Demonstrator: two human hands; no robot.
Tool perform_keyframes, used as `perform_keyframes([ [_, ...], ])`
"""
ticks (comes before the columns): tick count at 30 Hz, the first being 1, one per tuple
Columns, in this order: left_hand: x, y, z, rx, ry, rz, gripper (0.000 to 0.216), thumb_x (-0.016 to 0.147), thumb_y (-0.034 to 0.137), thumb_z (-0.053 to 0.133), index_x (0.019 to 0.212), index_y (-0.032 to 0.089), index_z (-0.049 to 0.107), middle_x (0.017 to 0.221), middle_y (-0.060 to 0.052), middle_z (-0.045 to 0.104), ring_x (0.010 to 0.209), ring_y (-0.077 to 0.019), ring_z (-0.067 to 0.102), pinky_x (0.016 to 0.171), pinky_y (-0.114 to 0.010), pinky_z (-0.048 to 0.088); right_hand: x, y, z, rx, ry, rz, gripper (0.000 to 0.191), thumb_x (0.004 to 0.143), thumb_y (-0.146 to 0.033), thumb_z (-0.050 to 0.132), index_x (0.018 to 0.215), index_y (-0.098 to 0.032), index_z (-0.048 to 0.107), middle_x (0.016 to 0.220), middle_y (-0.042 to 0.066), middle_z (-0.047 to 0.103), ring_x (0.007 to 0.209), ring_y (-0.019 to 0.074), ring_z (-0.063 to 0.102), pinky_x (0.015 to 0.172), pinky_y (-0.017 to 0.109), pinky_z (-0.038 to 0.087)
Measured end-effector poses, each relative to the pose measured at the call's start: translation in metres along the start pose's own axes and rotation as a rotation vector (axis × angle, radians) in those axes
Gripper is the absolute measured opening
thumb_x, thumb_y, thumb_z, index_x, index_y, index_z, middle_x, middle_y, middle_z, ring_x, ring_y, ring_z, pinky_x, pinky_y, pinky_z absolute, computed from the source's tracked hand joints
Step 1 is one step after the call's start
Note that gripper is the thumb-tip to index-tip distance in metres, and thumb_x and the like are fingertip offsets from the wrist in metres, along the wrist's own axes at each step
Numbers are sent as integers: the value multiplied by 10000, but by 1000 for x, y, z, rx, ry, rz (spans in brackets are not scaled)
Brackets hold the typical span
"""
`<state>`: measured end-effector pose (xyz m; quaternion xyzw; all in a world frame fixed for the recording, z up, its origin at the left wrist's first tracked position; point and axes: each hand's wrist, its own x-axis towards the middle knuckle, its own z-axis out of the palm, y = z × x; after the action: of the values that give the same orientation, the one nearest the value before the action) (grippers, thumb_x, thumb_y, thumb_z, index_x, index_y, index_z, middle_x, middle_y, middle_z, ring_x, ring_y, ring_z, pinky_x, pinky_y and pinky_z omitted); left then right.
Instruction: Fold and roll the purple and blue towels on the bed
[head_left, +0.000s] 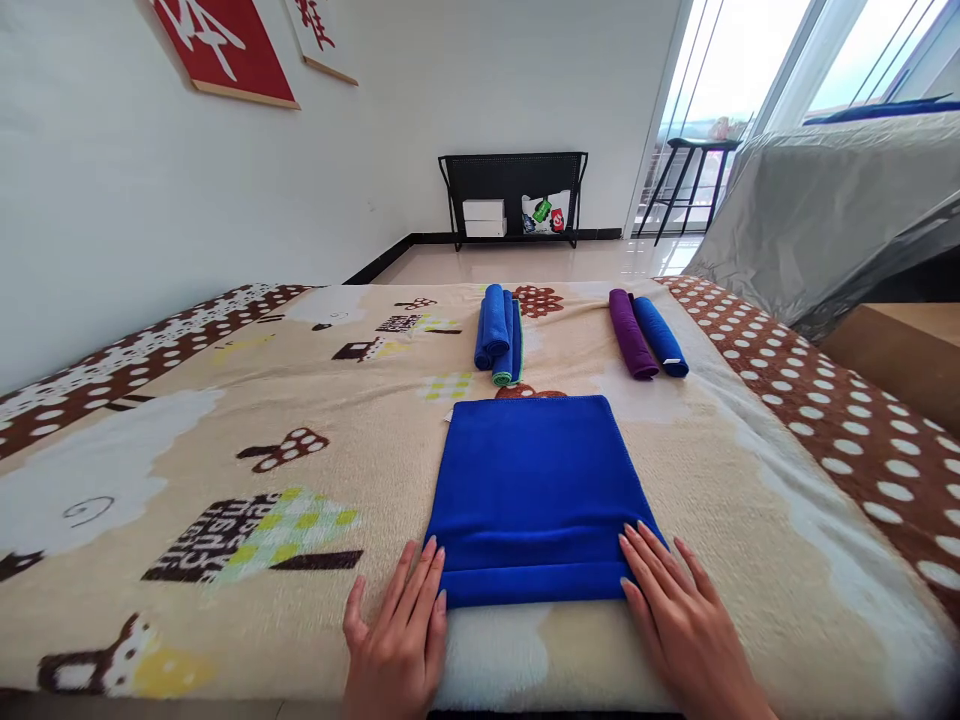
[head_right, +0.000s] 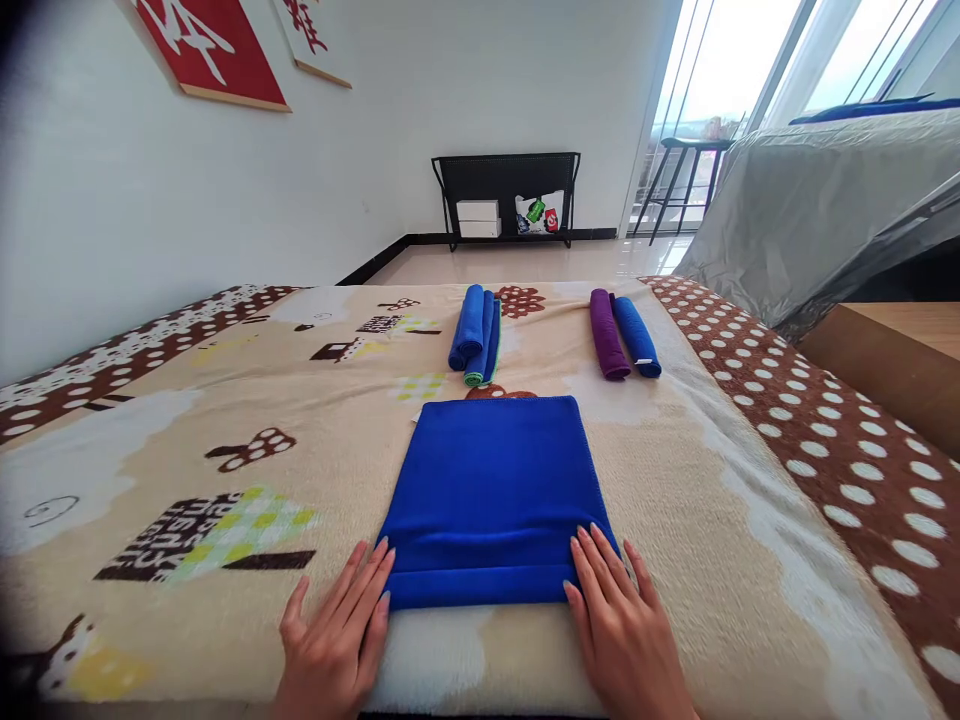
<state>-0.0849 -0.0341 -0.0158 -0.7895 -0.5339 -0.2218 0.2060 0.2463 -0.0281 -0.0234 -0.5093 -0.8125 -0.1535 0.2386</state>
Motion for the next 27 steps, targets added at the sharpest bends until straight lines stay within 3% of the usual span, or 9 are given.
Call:
perform_keyframes([
  [2,12,18,-2,-65,11,-3,588,895,73,448,1469,202,442,1389,-66,615,1307,-231,558,1239,-525,46,15,-22,0,42,-1,-22,471,967,-245,509,1423,-128,504,1450,77,515,1393,252,432,1228,472,199],
  [6,42,58,0,-212,-119,277,613,874,71,403,1487,104,393,1481,-85,522,1401,-170,451,1166,-343,322,45,-65,6,192,-46,-163,469,960,-197,465,1425,-146,500,1410,45,561,1351,177,483,1147,369,367],
  [10,34,31,3,-53,-224,183,590,960,278,487,1523,186,340,1538,-63,449,1393,-199,462,1104,-358,393,27,-29,9,51,-96,-46,520,1008,-324,446,1489,-130,417,1502,78,451,1382,214,448,1131,403,374],
  [13,16,2,3,27,-207,26,585,964,291,489,1524,208,341,1520,-62,478,1379,-232,477,1188,-448,257,3,11,4,-44,-77,69,545,1021,-376,411,1501,-118,401,1508,107,440,1389,259,439,1165,463,306],
  [17,29,24,1,54,-128,-9,573,928,166,451,1497,157,390,1518,-89,473,1408,-259,436,1233,-531,55,12,-2,-1,-55,-63,67,509,1000,-309,420,1461,-94,450,1530,124,399,1435,282,363,1204,519,198],
  [20,55,62,5,-33,-221,176,615,909,126,415,1518,136,337,1581,-54,366,1466,-191,344,1219,-400,209,37,-38,2,-1,-138,-55,498,976,-236,425,1461,-125,453,1560,64,355,1465,209,311,1205,415,227],
  [22,64,71,10,-69,-289,247,594,952,204,410,1535,178,300,1593,-17,342,1465,-168,343,1170,-368,317,46,-47,8,20,-182,-96,498,985,-244,415,1473,-149,441,1555,36,364,1459,173,319,1192,369,249],
  [24,60,59,16,-36,-303,163,571,988,293,409,1542,234,283,1583,0,360,1445,-186,383,1130,-412,377,43,-36,14,0,-179,-41,507,1000,-279,406,1490,-146,415,1554,44,365,1452,176,333,1182,372,261],
  [27,38,17,20,62,-272,-72,557,1001,280,400,1544,268,276,1561,-17,408,1413,-234,432,1109,-497,381,21,4,17,-46,-158,74,544,1015,-300,374,1531,-135,337,1563,69,351,1451,205,338,1174,406,262],
])
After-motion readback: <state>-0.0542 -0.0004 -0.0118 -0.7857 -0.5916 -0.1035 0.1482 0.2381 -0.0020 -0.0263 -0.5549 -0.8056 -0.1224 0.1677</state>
